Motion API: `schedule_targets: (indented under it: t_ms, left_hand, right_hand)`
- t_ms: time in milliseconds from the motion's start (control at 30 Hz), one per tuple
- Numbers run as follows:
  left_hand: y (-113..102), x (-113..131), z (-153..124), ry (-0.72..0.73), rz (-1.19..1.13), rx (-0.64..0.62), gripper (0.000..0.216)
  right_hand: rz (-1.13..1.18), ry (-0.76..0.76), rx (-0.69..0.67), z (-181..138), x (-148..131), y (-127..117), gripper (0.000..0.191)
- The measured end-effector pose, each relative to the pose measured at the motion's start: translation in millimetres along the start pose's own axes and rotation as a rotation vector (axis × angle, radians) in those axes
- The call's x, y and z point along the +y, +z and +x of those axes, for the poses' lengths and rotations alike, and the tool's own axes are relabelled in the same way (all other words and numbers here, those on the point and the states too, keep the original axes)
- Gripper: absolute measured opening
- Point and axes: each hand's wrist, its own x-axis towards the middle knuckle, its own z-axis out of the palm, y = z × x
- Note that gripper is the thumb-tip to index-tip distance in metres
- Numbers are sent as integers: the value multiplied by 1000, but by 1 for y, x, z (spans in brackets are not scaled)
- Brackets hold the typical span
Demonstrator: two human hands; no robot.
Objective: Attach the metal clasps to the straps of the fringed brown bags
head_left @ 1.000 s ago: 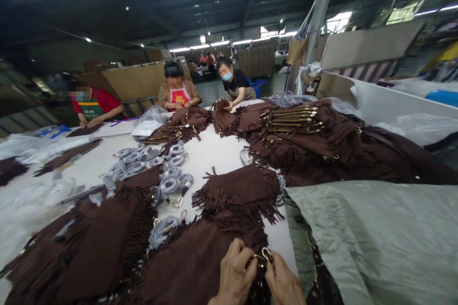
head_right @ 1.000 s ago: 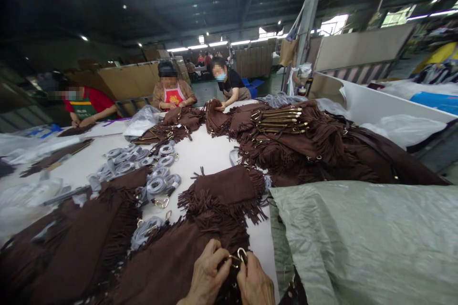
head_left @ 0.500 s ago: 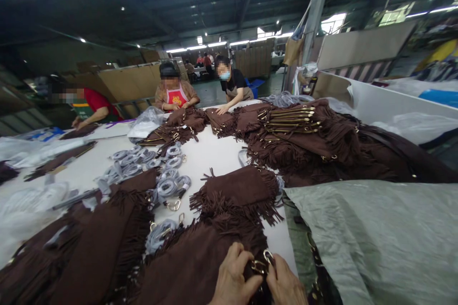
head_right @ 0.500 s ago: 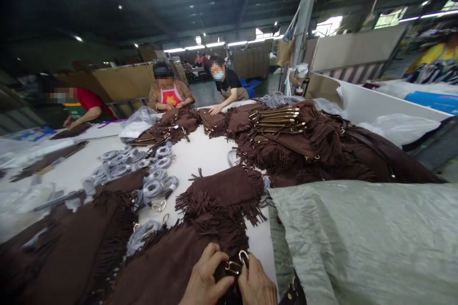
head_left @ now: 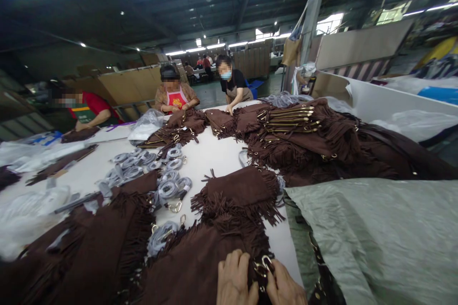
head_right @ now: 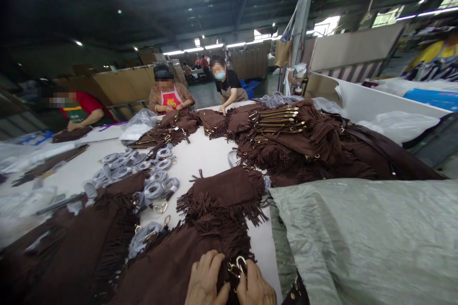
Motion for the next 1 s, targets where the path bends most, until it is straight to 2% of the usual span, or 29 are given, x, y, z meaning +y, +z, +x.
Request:
schedule_targets:
  t_ms: [67,133,233,367,433,533,633,700,767,833,867,933,1000]
  left_hand:
    - [-17,6,5,-23,-29,-128,38]
    - [-35,12,11,-26,-48,-242,41]
    - [-50,20,17,-34,-29,-351,45]
    - [-44,30,18,-8,104,-353,48]
    - [-37,34,19,17,133,-336,42]
    - [-28,37,27,69,63,-263,19]
    - [-24,33,38,12,-277,-123,9]
    - [-24,23,42,-199,-653,25,11]
    - [-26,7,41,-516,-1018,179,19]
    - [-28,-10,37,-775,-1239,308,24]
    - [-28,-19,34,-850,-1280,358,25]
    - [-24,-34,27,-888,-1204,394,24]
    - [-16,-44,21,-793,-972,376,23]
  right_hand:
    - [36,13,-49,0,6,-9,32]
    - [40,84,-43,-4,7,-13,32]
    - [28,194,-17,-11,5,-14,36]
    - [75,216,-68,-15,6,-14,33]
    - [120,210,-113,-14,7,-17,31]
    - [149,248,-130,-14,8,-21,31]
    - [138,313,-80,-15,6,-25,35]
    - [123,356,-43,-14,6,-30,36]
    - [115,376,-38,-13,7,-36,35]
    - [127,373,-59,-11,9,-38,32]
    - [145,362,-76,-11,9,-38,32]
    - [180,346,-98,-13,6,-31,31]
    - [183,363,-95,-15,-1,-20,29]
